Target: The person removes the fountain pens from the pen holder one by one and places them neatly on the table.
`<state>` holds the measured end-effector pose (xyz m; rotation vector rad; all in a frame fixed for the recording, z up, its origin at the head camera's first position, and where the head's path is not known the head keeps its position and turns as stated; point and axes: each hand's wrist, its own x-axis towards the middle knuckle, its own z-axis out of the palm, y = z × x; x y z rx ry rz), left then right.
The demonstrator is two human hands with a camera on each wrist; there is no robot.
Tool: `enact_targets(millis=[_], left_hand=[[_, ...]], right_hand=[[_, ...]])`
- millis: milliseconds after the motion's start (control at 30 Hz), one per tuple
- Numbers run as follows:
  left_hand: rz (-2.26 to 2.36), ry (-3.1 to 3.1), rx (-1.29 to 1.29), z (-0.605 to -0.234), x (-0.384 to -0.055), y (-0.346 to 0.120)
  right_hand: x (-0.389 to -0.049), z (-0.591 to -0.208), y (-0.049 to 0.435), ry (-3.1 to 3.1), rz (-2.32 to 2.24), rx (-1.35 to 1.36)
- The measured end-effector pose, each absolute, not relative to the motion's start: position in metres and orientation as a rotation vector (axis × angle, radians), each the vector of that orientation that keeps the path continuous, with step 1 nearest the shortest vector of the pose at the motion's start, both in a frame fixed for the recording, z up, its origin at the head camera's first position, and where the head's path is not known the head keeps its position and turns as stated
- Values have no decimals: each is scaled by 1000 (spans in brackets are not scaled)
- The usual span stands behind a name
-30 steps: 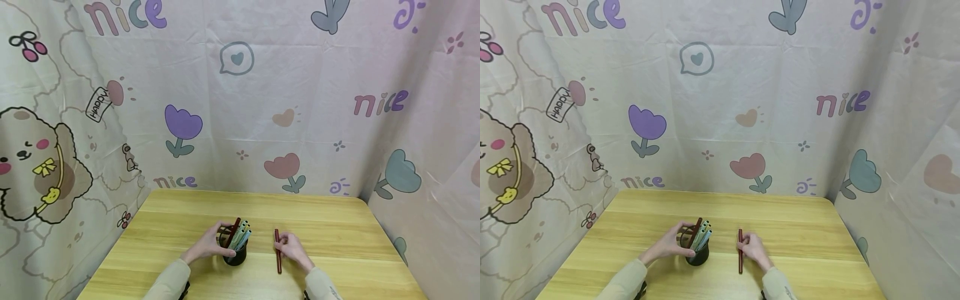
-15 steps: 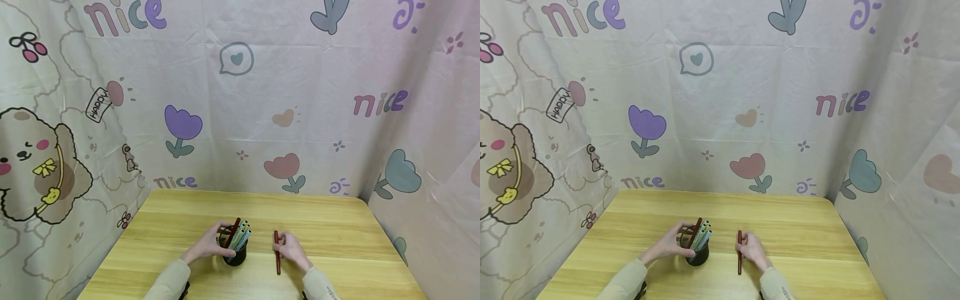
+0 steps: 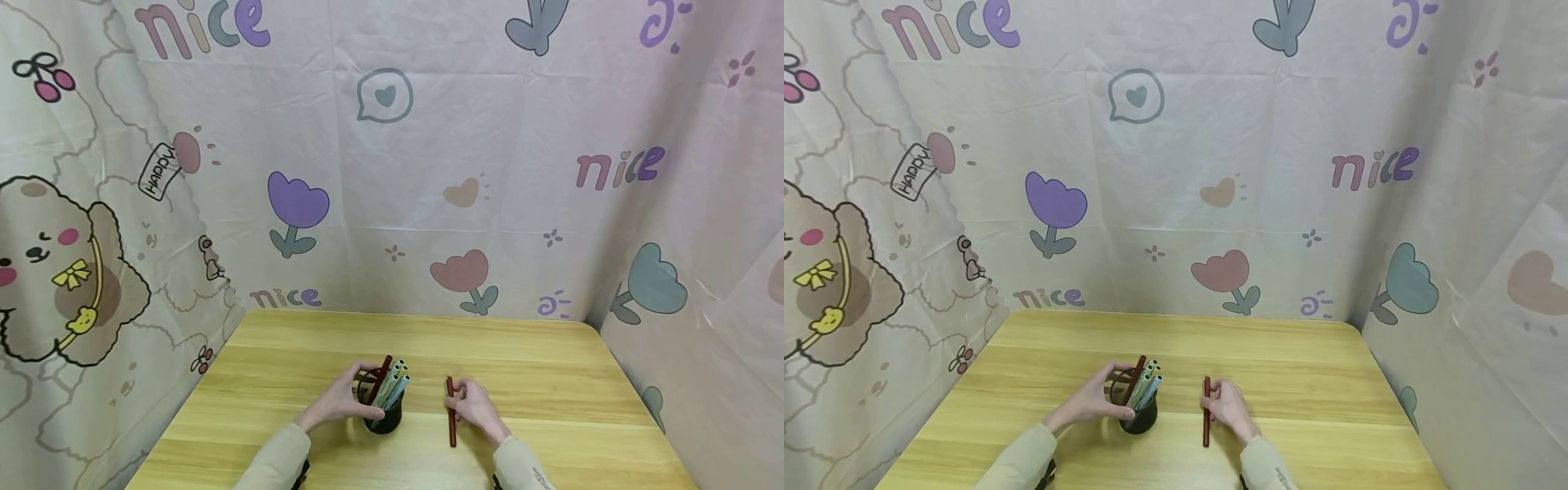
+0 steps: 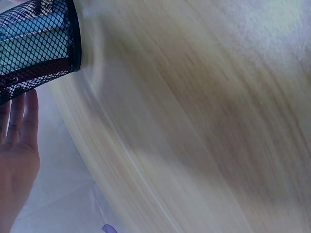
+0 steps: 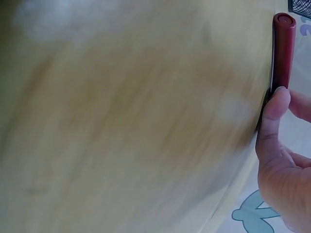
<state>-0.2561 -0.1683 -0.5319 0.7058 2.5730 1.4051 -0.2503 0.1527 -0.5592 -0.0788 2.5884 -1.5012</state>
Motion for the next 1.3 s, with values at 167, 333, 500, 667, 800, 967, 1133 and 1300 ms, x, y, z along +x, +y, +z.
enact_targets(millis=[167,333,500,667,800,967,1133,1300], left_hand=[[1407,2568,709,-532,-256,-168],[1402,2572,707,-532,-256,-169],[1404,2573,702,-532,-256,-169],[1409,2567,700,-532,-256,-169],[1413,2565,697,-532,-256,-169],[1414,2562,703,-532,-256,-169],[1410,2562,703,-531,-256,-168],[1409,2564,705,-531,-255,-169]], right_hand=[[-251,-559,152,2595,-1497,-72],[-251,-560,152,2609,-1490,-78],[-250,-559,152,2607,-1492,-69],[-251,-560,151,2600,-1500,-65],[-251,-562,151,2608,-1491,-73],[-252,-563,153,2602,-1518,-91],[-251,-562,155,2585,-1587,-99],[-250,-556,150,2621,-1700,-93]])
